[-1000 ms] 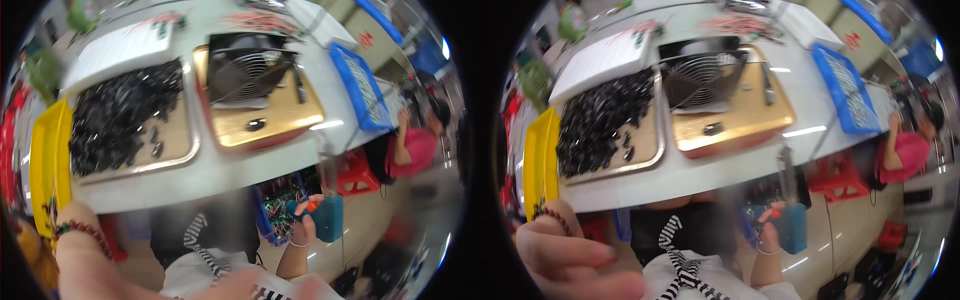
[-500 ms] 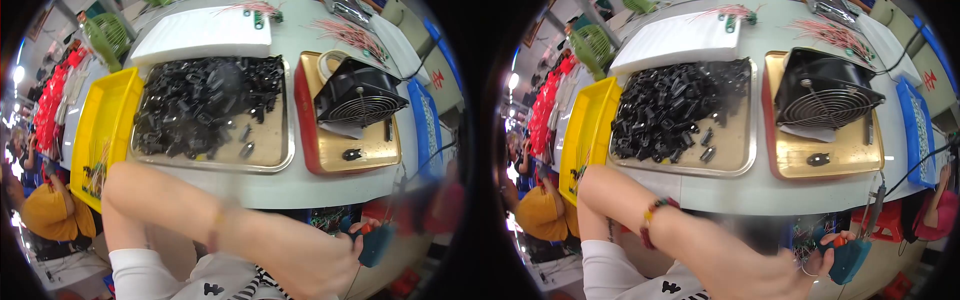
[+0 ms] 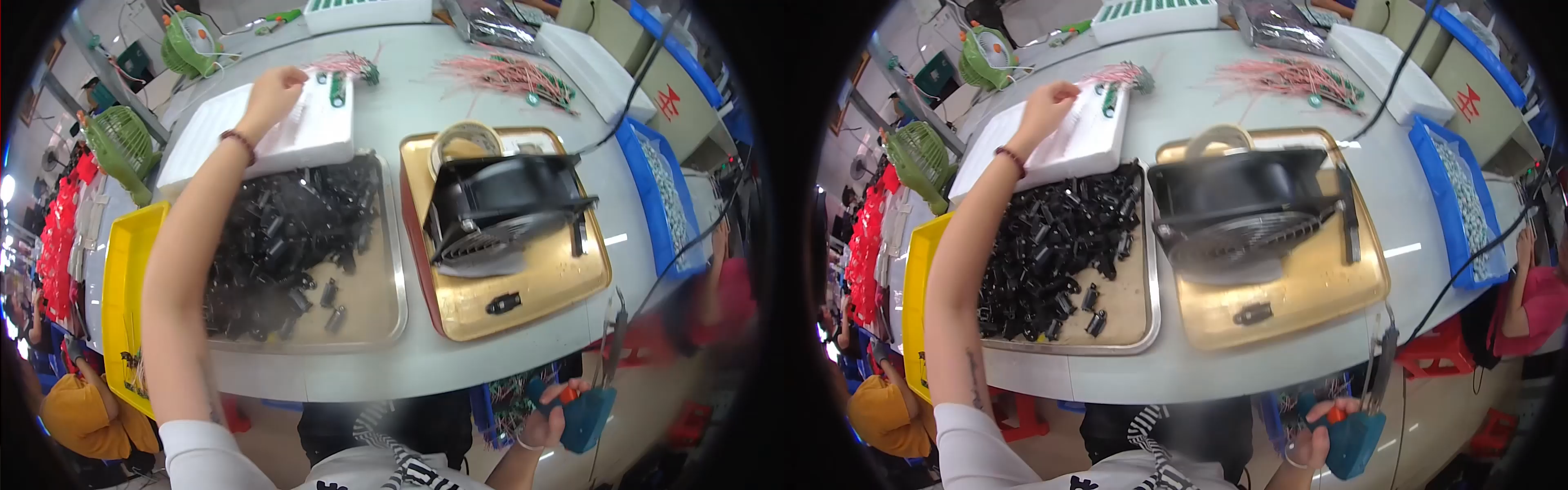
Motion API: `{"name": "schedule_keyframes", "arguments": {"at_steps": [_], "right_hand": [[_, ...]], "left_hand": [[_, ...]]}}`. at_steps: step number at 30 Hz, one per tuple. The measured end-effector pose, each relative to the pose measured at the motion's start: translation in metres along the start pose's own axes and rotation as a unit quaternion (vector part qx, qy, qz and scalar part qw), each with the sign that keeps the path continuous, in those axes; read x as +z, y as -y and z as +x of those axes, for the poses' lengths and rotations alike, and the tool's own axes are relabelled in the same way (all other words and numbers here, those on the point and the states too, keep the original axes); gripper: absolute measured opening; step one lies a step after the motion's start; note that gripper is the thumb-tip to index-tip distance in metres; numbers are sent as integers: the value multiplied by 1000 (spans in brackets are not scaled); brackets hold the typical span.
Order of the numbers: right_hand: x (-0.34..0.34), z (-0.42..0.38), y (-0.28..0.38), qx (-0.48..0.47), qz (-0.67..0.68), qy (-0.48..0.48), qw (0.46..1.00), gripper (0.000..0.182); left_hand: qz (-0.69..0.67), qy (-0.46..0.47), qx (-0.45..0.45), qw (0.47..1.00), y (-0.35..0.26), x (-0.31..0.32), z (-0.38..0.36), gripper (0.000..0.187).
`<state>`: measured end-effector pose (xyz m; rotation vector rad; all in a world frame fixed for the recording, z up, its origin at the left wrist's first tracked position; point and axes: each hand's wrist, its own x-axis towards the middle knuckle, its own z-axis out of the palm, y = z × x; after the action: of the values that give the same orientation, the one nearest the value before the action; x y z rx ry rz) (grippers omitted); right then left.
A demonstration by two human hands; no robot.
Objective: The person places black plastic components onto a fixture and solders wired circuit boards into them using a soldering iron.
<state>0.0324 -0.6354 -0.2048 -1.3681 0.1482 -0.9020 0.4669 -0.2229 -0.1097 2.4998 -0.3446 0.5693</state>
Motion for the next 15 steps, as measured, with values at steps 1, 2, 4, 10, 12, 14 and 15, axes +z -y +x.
{"name": "schedule_keyframes", "arguments": {"at_steps": [1,2,4,10,12,14,15], "right_hand": [[0,-1,-1,6,2,-10,1000,59],[-1,-2,-1,13,3,-21,1000,59],[-8,-1,0,24,5,-14,1000,60],[-20,-1,1,52,-22,-53,997,63],[-21,-1,-1,55,-19,-61,996,64],[-28,-4,-6,55,-18,-70,996,64],[-30,-5,-7,59,-15,-66,996,64]], "left_hand": [[20,-4,-27,999,11,8,16,24],[39,-7,-54,998,18,19,31,25],[54,4,-102,993,28,34,48,25],[86,42,-138,986,35,63,78,23],[79,31,-123,989,41,62,83,23],[71,26,-106,992,47,64,86,23],[60,-5,-111,992,50,67,87,25]]}}
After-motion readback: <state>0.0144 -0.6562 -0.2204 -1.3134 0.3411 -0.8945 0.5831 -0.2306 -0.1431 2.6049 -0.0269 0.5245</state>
